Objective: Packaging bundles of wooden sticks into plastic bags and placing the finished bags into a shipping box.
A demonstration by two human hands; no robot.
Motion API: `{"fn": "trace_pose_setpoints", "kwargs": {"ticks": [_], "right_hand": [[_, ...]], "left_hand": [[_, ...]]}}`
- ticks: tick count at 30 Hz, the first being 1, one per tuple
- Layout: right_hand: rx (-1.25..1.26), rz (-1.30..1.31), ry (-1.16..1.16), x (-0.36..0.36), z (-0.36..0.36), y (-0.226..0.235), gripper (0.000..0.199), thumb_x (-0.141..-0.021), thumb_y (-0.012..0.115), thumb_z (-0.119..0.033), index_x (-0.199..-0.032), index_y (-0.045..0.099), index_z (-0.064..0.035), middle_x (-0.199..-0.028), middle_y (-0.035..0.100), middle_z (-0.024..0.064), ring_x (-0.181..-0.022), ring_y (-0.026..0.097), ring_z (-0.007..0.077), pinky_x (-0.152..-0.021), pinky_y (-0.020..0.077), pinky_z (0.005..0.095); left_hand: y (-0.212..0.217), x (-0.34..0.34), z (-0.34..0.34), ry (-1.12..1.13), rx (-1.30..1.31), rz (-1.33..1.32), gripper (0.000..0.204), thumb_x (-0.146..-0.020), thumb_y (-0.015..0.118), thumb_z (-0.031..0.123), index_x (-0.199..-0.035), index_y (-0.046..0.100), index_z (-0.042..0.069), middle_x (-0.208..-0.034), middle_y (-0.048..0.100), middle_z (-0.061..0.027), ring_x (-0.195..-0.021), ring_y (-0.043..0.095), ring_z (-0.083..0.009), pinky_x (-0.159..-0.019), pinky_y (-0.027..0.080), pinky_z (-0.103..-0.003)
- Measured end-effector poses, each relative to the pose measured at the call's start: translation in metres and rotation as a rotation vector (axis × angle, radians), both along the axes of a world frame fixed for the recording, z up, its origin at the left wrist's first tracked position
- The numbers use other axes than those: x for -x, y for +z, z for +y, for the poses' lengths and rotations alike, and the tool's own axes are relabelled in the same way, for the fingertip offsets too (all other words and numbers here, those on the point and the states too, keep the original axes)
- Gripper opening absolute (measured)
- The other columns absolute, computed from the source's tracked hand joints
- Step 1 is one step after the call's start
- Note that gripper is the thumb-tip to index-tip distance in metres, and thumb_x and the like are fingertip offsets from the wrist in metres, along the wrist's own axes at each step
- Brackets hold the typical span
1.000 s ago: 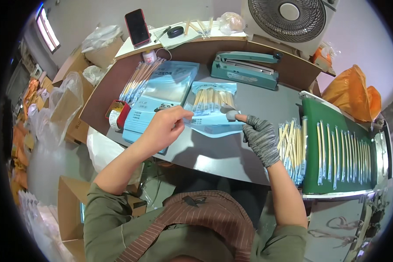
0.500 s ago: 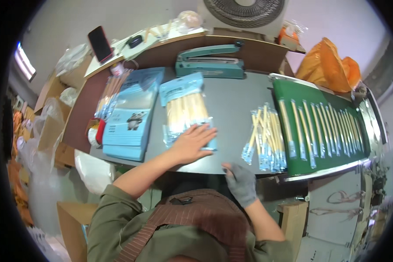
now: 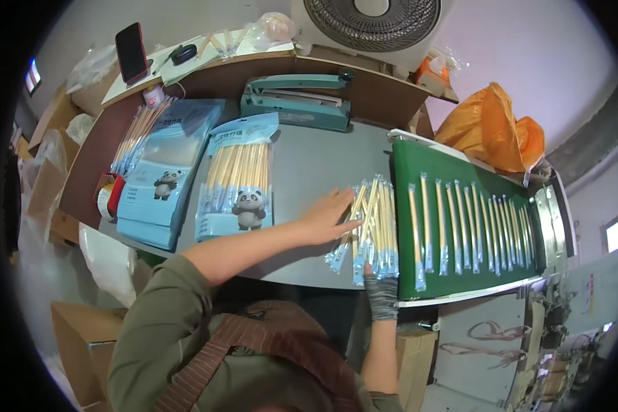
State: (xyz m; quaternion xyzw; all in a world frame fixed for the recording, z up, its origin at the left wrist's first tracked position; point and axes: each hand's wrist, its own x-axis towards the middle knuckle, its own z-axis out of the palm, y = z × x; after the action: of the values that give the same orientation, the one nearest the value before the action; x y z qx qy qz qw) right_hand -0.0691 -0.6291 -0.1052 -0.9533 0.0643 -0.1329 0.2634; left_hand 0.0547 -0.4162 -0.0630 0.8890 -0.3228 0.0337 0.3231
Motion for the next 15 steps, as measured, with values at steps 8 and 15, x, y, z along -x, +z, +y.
{"fn": "trace_pose_setpoints", "kwargs": {"ticks": [8,15], "right_hand": [[0.079,-0.021,0.407,-0.044,0.1,0.028,0.078,-0.069,0.067,-0.023,-0.135,0.034,0.0041,-0.135,0.041,0.0252,-0.124,0.04,0.0405,-0.107,0.0318,0.0412],[-0.027,-0.018,0.547,-0.028,0.098,0.081,0.069,-0.075,0.071,-0.02,-0.135,0.04,-0.0096,-0.134,0.042,0.0247,-0.125,0.042,0.0384,-0.103,0.0379,0.0421]], "left_hand": [[-0.027,-0.004,0.004,0.267,0.357,0.055,0.077,-0.082,0.063,0.028,-0.139,0.025,-0.006,-0.149,0.016,-0.0238,-0.137,0.014,-0.044,-0.112,0.018,-0.049],[-0.014,-0.012,0.036,0.278,0.292,-0.024,0.073,-0.079,0.064,0.023,-0.14,0.03,0.003,-0.151,0.016,-0.0208,-0.136,0.014,-0.0487,-0.11,0.017,-0.051]]}}
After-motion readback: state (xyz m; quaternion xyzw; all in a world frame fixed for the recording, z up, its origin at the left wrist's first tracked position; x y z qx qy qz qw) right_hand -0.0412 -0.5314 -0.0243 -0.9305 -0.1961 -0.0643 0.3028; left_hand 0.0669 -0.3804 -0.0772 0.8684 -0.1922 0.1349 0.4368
